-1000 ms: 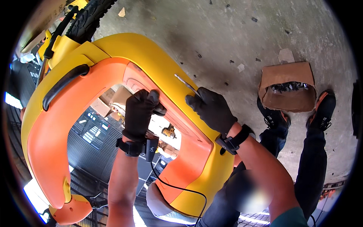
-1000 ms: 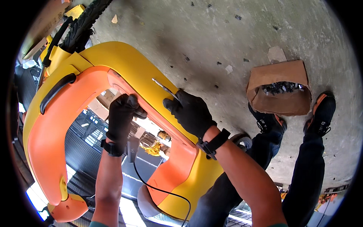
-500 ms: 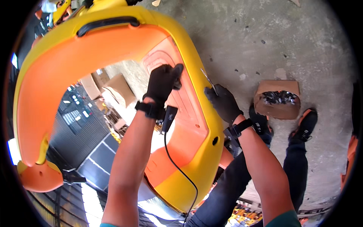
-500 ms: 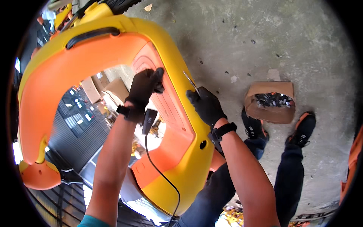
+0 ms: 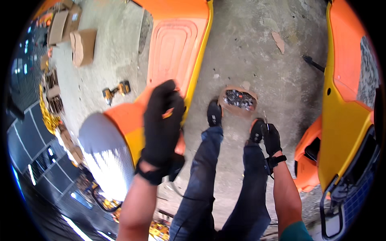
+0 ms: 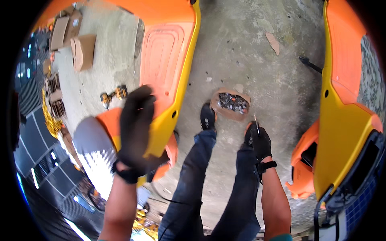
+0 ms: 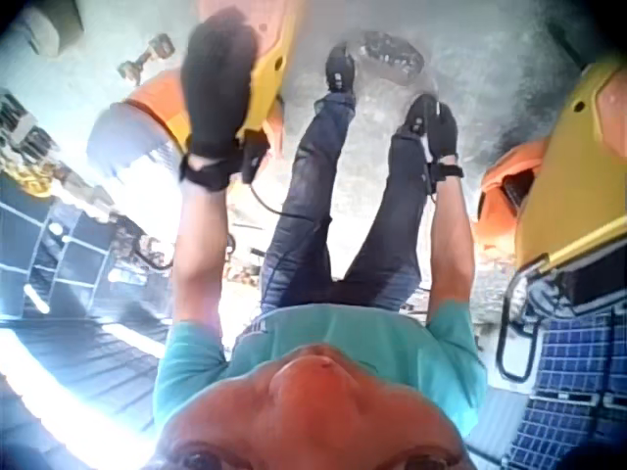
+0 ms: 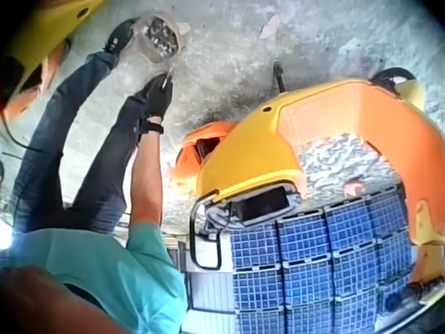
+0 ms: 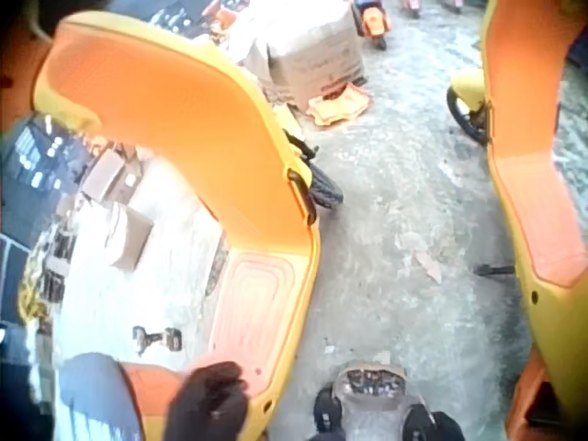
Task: The person sits on the floor and works on the internal wiring of an orange and yellow electric scooter. They place a plastic cover over the compartment and secure it using a cordless impact driver to tighten screws.
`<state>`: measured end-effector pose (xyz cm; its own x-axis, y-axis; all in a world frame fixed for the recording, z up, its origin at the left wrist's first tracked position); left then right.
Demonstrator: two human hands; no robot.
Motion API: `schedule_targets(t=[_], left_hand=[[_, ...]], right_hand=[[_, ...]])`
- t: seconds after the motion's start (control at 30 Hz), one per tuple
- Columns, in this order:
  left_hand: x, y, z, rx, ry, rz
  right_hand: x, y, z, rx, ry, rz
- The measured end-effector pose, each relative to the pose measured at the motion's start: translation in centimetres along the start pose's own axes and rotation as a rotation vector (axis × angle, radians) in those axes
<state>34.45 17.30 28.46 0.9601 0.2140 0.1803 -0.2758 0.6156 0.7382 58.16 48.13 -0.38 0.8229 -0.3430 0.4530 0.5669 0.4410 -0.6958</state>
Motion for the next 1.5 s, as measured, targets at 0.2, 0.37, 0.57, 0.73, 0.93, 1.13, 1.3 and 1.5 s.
schedule_targets(t=[0.2,0.37,0.57,0.73,0.93,1.13,1.3,1.5], left_hand=[[11.2,2.2,23.5,0.071,0.568,0.106],[19.0,-6.2,31.5,0.27,0.486,0.394],[17.4,-9.4,29.3,0.369,0.625,0.367],[18.4,-10.6,29.7,0.56,0.674,0.327],[18.4,-11.2,28.7,0.875,0.764,0.613],[17.0,-11.5,28.5,0.877,0.817,0.613],[17.2,-11.2,29.3,0.654,0.878,0.553],[16.8,-11.6,29.2,0.232,0.975,0.402]], right_hand=[[4.0,-5.5,9.0,-0.068,-0.201,-0.289],[4.7,-8.7,12.8,0.127,-0.259,-0.243],[4.5,-17.3,18.2,0.692,-0.343,0.035],[4.1,-19.4,23.0,1.171,-0.494,0.182],[2.4,-31.1,24.4,1.195,-0.388,0.277],[-0.3,-39.2,29.9,1.336,-0.27,0.297],[-1.2,-43.9,31.2,1.221,-0.279,0.268],[-5.9,-46.1,27.8,1.17,-0.298,0.339]])
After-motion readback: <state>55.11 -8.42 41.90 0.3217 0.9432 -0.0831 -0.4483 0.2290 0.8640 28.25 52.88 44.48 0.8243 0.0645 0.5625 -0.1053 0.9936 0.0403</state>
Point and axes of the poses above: each hand's wrist, its own x-axis away from the middle knuckle, its own z-axis out of the back of the hand, y = z × x, the point moved 6 cm from there along -x, towards the middle knuckle, and after that the axes turned 10 degrees about y, right-handed, at the moved point
